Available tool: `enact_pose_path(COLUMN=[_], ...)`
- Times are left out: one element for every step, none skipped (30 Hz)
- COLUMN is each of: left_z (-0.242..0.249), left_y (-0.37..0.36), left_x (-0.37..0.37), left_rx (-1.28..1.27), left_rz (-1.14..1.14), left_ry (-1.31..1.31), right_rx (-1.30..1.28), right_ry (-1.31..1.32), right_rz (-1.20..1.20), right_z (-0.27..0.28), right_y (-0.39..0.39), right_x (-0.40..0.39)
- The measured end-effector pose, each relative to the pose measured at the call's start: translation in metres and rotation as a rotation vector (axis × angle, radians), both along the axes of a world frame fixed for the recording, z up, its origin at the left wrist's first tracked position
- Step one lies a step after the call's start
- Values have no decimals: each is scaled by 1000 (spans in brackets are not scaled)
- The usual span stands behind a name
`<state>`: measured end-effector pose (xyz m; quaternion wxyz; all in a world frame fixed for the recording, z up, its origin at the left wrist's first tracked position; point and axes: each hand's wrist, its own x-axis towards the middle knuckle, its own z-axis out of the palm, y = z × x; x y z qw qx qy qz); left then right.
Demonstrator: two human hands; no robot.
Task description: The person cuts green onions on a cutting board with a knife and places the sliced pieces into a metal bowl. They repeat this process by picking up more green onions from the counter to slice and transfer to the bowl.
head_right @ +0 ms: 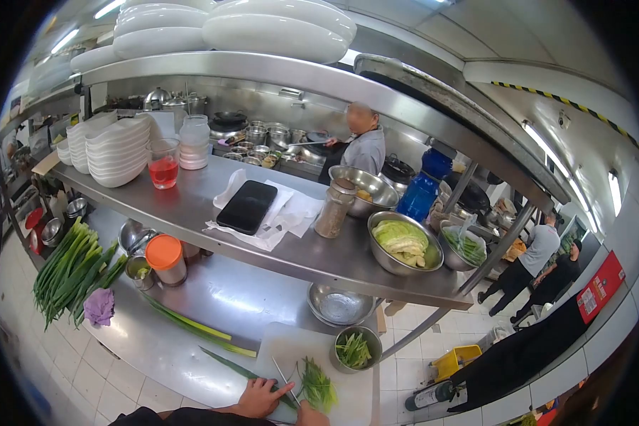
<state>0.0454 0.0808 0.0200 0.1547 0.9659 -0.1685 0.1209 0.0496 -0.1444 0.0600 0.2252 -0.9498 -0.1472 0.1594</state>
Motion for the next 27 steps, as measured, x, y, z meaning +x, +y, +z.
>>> enact_pose_path(left_z=[-1, -3, -2, -1, 0, 2, 2, 2, 7, 11, 9, 3, 0, 6, 6, 6, 7, 4, 1, 0, 6, 11, 16, 16, 13, 7, -11], left_y=[0, 0, -1, -2, -3, -4, -6, -6, -5, -3, -3, -2, -4, -5, -6, -8, -7, -8, -9, -11, -12, -13, -13, -11, -8, -6, -7], left_x=[0, 1, 2, 2, 3, 3, 4, 4, 3, 1, 1, 3, 2, 0, 0, -2, 0, 1, 1, 3, 5, 6, 9, 10, 9, 6, 5], left_rx=[4, -10, -23, -18, -3, 12, 16, 34, 51, 35, 32, -3, -37, -25, -13, 12, 42, 68, 75, 78, 102, 62, 24, 55, -1, -58, -30], left_rz=[-3, 2, 6, 3, 8, 16, 28, 21, 22, 18, 52, 42, 30, 48, 67, 66, 61, 67, 75, 79, 75, 81, 90, 89, 65, 37, 29], left_ry=[4, -32, -68, -64, -33, -1, 8, 29, 50, 17, 24, -4, -30, -16, -9, -25, -48, -54, -37, -17, -22, 190, 403, 401, 333, 271, 281], right_rx=[4, 1, -2, 3, -21, -45, -41, -42, -43, -41, 102, 244, 385, 531, 595, 663, 758, 855, 943, 1025, 1107, 1189, 1223, 1261, 1227, 1192, 1215], right_ry=[4, 6, 7, 12, 12, 13, 21, -55, -132, -126, -160, -188, -148, -106, -131, -155, -246, -350, -415, -479, -487, -495, -523, -550, -562, -565, -568], right_rz=[-3, -6, -8, -12, 33, 80, 92, 78, 72, 109, 146, 177, 191, 199, 259, 310, 408, 504, 547, 585, 574, 562, 496, 427, 321, 211, 189], right_z=[1, 2, 5, 9, 15, 22, 27, 31, 41, 53, 76, 99, 121, 146, 173, 202, 239, 274, 296, 314, 333, 349, 361, 369, 367, 366, 374], right_y=[1, 1, 1, -1, -4, -5, -5, -3, 4, 10, 20, 31, 45, 64, 86, 109, 134, 163, 193, 222, 255, 290, 323, 356, 394, 424, 440], right_x=[0, 0, 0, 1, 5, 7, 10, 14, 20, 29, 39, 49, 59, 70, 80, 87, 92, 99, 109, 116, 124, 132, 140, 149, 166, 180, 182])
